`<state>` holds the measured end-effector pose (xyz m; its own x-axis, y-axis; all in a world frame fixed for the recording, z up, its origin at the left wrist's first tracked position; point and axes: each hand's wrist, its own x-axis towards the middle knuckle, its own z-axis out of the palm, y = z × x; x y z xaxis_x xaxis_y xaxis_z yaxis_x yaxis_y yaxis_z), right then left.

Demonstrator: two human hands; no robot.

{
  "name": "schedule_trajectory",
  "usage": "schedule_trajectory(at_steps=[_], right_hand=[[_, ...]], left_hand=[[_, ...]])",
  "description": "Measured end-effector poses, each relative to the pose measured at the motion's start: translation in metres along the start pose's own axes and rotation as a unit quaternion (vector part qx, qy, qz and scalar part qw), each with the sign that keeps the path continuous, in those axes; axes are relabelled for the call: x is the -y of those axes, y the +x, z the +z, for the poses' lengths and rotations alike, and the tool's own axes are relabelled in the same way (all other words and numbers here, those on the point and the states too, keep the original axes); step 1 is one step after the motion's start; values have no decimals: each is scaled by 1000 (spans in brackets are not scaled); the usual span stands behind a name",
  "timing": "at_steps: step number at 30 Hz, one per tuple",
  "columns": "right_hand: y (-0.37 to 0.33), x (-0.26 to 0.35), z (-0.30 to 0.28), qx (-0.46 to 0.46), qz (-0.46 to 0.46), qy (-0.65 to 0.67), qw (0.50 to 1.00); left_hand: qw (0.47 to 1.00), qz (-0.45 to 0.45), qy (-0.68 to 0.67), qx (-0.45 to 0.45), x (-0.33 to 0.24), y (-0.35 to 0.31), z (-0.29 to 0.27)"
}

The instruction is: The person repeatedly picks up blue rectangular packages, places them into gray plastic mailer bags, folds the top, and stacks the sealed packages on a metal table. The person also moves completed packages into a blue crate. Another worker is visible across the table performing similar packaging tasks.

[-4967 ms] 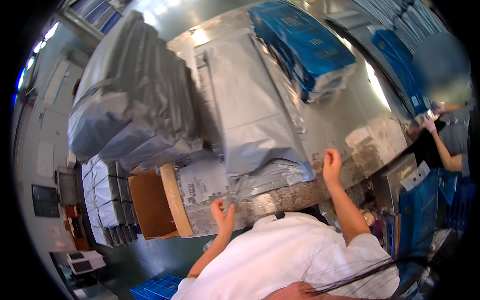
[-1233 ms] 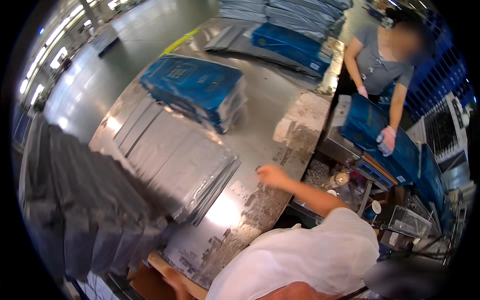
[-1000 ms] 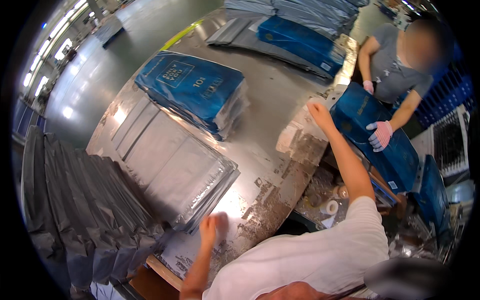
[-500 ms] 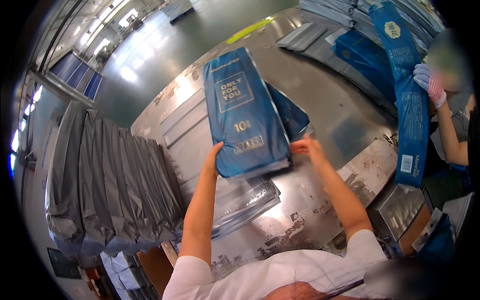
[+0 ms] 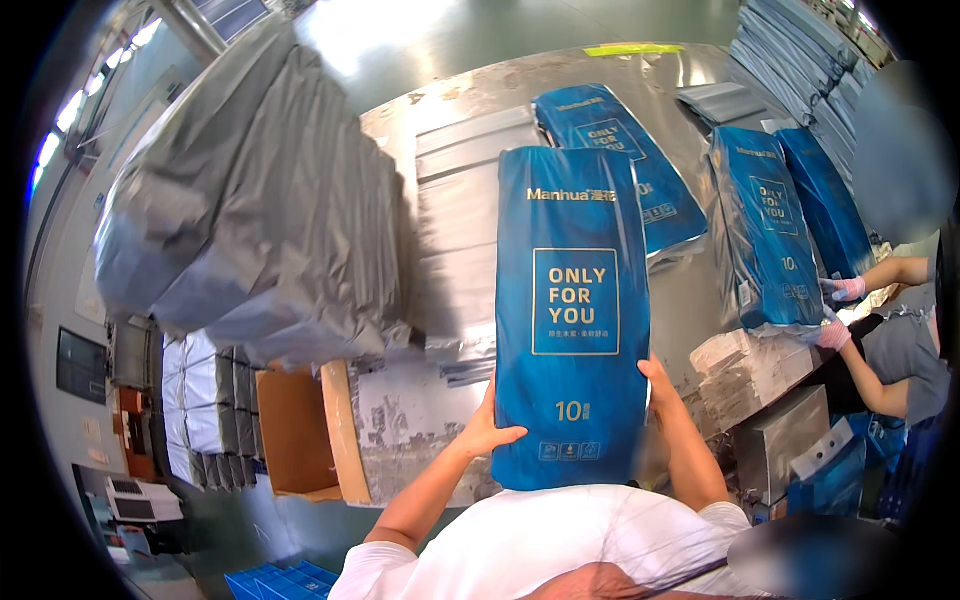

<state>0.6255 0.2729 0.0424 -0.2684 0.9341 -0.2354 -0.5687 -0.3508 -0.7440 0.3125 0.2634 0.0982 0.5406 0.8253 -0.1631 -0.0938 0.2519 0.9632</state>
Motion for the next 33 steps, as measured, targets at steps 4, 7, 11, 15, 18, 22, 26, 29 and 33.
schedule_trajectory(at_steps=[4,7,11,15,18,22,26,29,33], right_hand=[[-23,-20,42,6,-55,-34,998],[-37,-11,78,33,-47,-29,998],[-20,28,135,46,-48,-14,998],[23,92,201,7,38,-17,999],[50,107,212,-21,56,-41,997],[101,93,165,67,23,-21,997],[80,71,179,-27,-124,-219,967],[56,66,168,53,18,-118,991],[-3,-20,135,31,45,36,998]], left_hand=[[997,45,60,-15,-5,-58,-7],[990,102,93,-25,-14,-84,-11],[991,21,111,-77,-50,-93,-37],[976,-115,-137,-125,-155,-76,-40],[964,-104,-238,-54,-184,-67,-60],[968,-101,-223,-48,-181,-52,-81],[973,-112,-195,-48,-173,-62,-82],[966,-119,-224,-45,-158,-83,-64],[996,-17,-71,-48,-59,-120,-49]])
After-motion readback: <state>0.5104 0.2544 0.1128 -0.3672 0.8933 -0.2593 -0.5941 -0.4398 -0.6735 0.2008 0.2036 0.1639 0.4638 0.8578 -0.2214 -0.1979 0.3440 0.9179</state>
